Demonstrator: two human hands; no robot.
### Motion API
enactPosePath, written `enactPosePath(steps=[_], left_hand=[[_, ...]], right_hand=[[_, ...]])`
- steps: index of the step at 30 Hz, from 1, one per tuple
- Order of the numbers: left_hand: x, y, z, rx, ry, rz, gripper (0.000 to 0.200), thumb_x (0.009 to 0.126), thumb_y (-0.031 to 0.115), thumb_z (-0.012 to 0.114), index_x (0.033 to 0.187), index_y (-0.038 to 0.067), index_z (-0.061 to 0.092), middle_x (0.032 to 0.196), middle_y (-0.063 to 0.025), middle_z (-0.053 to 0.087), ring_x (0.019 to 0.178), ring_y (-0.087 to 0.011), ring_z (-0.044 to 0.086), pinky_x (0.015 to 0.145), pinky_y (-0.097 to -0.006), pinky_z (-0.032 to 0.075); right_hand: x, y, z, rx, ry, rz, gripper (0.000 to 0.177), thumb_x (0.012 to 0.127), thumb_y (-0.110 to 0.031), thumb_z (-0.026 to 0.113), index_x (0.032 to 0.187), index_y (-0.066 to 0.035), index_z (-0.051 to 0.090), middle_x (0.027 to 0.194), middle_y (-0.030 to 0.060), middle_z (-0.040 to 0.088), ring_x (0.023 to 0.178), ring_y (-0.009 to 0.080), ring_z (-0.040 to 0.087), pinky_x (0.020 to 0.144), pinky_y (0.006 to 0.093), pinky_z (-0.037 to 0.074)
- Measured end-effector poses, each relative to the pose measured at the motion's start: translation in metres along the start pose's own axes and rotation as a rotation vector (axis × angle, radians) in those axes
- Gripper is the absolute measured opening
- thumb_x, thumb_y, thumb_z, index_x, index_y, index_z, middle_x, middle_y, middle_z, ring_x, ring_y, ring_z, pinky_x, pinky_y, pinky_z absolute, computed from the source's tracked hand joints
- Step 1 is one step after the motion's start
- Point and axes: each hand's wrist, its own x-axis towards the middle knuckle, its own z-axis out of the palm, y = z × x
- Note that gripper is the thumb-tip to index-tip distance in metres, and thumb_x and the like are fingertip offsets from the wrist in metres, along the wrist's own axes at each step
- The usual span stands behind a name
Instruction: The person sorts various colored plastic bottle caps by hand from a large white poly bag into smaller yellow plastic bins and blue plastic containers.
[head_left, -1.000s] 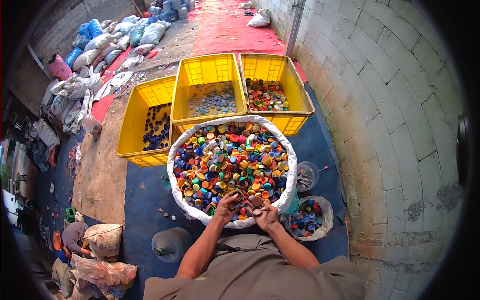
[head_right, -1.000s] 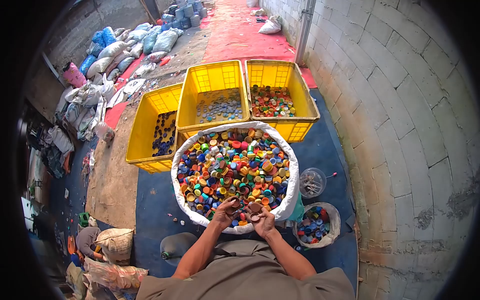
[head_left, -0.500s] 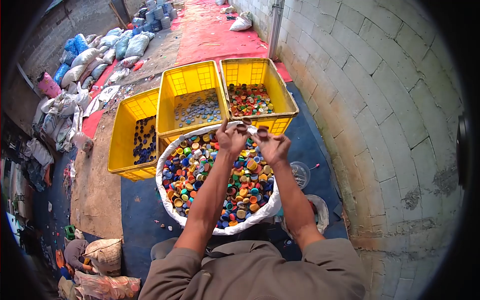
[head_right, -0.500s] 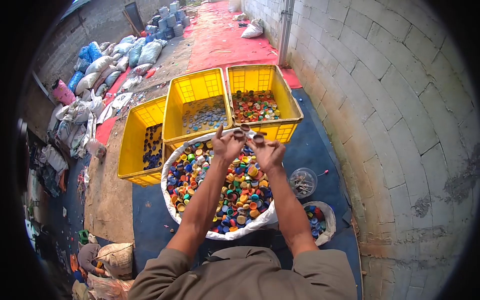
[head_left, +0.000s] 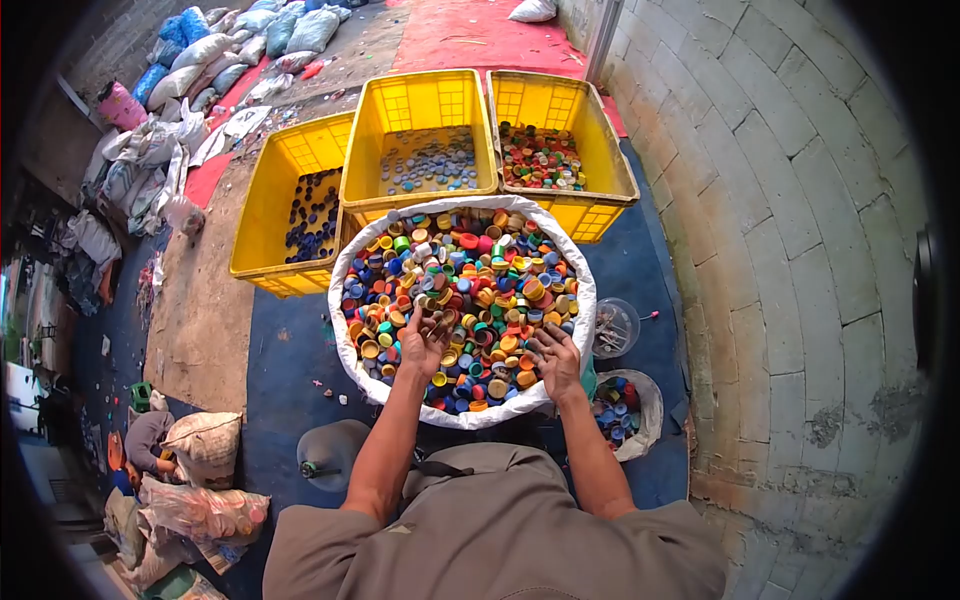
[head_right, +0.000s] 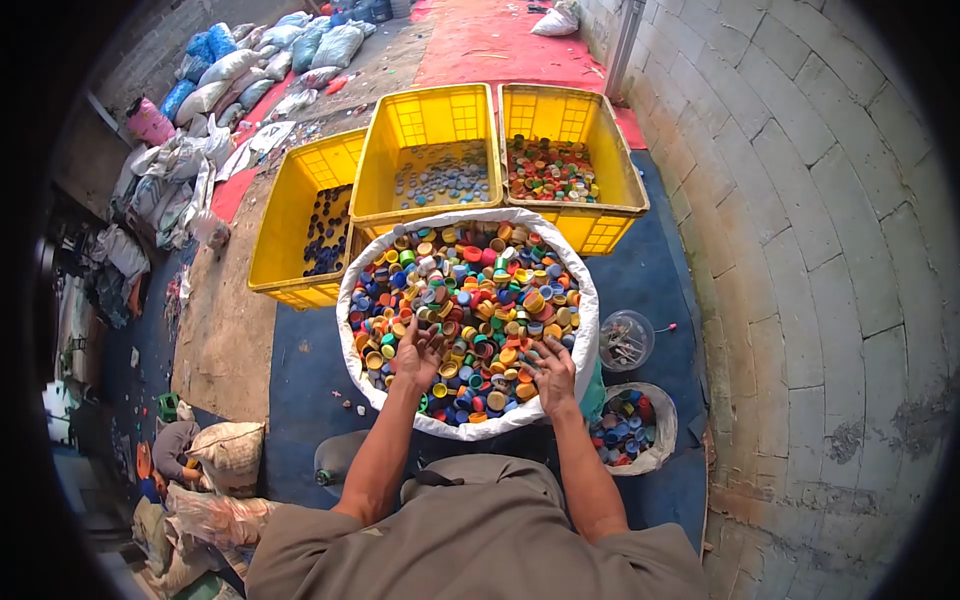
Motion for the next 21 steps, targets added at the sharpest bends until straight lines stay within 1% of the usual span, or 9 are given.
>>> enactPosePath(steps=[3, 7, 10, 11, 13, 14, 17, 18, 21], left_hand=[[-0.03, -0.001, -0.047, 0.072, 0.083, 0.006, 0.042, 0.09, 0.035, 0.061, 0.056, 0.014, 0.049, 0.069, -0.0023, 0.061, 0.063, -0.0162, 0.057, 0.059, -0.0325, 0.048], [-0.06, -0.005, -0.071, 0.187, 0.18, 0.04, 0.043, 0.09, 0.038, 0.06, 0.057, 0.012, 0.052, 0.063, -0.0019, 0.055, 0.058, -0.0141, 0.053, 0.053, -0.0299, 0.044], [-0.071, -0.007, -0.08, 0.186, 0.219, 0.021, 0.038, 0.09, 0.039, 0.06, 0.064, 0.011, 0.058, 0.064, -0.0002, 0.056, 0.055, -0.0128, 0.047, 0.053, -0.0276, 0.038], [-0.075, -0.009, -0.082, 0.223, 0.228, 0.056, 0.035, 0.09, 0.039, 0.06, 0.069, 0.011, 0.059, 0.067, 0.0008, 0.056, 0.058, -0.0116, 0.046, 0.057, -0.0279, 0.039], [-0.082, -0.011, -0.085, 0.263, 0.25, 0.059, 0.033, 0.09, 0.039, 0.059, 0.073, 0.01, 0.06, 0.073, 0.0005, 0.057, 0.06, -0.0112, 0.046, 0.059, -0.0278, 0.039], [-0.084, -0.011, -0.087, 0.256, 0.239, 0.048, 0.031, 0.09, 0.038, 0.059, 0.076, 0.01, 0.059, 0.078, -0.0004, 0.057, 0.059, -0.0113, 0.046, 0.057, -0.0271, 0.039], [-0.094, -0.007, -0.088, 0.225, 0.212, 0.064, 0.03, 0.09, 0.036, 0.06, 0.079, 0.008, 0.059, 0.08, -0.0016, 0.058, 0.057, -0.0099, 0.045, 0.05, -0.0244, 0.038], [-0.095, -0.006, -0.091, 0.22, 0.219, 0.064, 0.029, 0.091, 0.034, 0.06, 0.08, 0.007, 0.059, 0.081, -0.002, 0.058, 0.056, -0.0092, 0.046, 0.048, -0.024, 0.037], [-0.095, -0.002, -0.105, 0.245, 0.199, 0.089, 0.028, 0.092, 0.032, 0.058, 0.08, 0.006, 0.059, 0.081, -0.0019, 0.058, 0.055, -0.0085, 0.046, 0.047, -0.0233, 0.037]], right_hand=[[-0.023, 0.041, -0.011, -0.265, 0.014, 0.033, 0.04, 0.081, -0.003, 0.057, 0.12, -0.001, 0.046, 0.108, 0.0117, 0.059, 0.088, 0.0187, 0.063, 0.072, 0.0302, 0.054], [-0.032, 0.081, -0.009, -0.605, -0.059, -0.121, 0.019, 0.087, -0.01, 0.063, 0.103, 0.0, 0.058, 0.087, 0.0038, 0.064, 0.074, 0.0097, 0.061, 0.063, 0.0212, 0.049], [-0.023, 0.094, 0.001, -0.628, -0.159, 0.003, 0.016, 0.088, -0.016, 0.065, 0.091, -0.001, 0.061, 0.076, 0.0007, 0.061, 0.064, 0.006, 0.055, 0.057, 0.0202, 0.044], [-0.019, 0.098, 0.006, -0.736, -0.171, -0.04, 0.02, 0.09, -0.02, 0.064, 0.082, -0.001, 0.062, 0.066, -0.0016, 0.055, 0.056, 0.0039, 0.047, 0.052, 0.0196, 0.038], [-0.014, 0.099, 0.023, -0.983, -0.201, -0.14, 0.027, 0.09, -0.025, 0.064, 0.076, -0.002, 0.061, 0.061, -0.0033, 0.052, 0.054, 0.0045, 0.044, 0.049, 0.0214, 0.036], [-0.013, 0.098, 0.033, -1.094, -0.231, -0.3, 0.033, 0.088, -0.029, 0.066, 0.072, -0.001, 0.059, 0.057, -0.0026, 0.049, 0.052, 0.0067, 0.043, 0.047, 0.0247, 0.036], [-0.013, 0.092, 0.069, -1.295, -0.282, -0.371, 0.038, 0.083, -0.032, 0.069, 0.069, 0.001, 0.058, 0.058, 0.0097, 0.057, 0.054, 0.0134, 0.053, 0.052, 0.0317, 0.042], [-0.01, 0.096, 0.077, -1.236, -0.297, -0.335, 0.03, 0.08, -0.025, 0.072, 0.074, 0.0, 0.059, 0.067, 0.0113, 0.062, 0.06, 0.0193, 0.057, 0.058, 0.0346, 0.045], [0.009, 0.114, 0.092, -1.332, -0.386, -0.802, 0.022, 0.077, -0.017, 0.073, 0.084, 0.0, 0.06, 0.073, 0.0099, 0.064, 0.069, 0.0226, 0.058, 0.064, 0.0352, 0.047]])
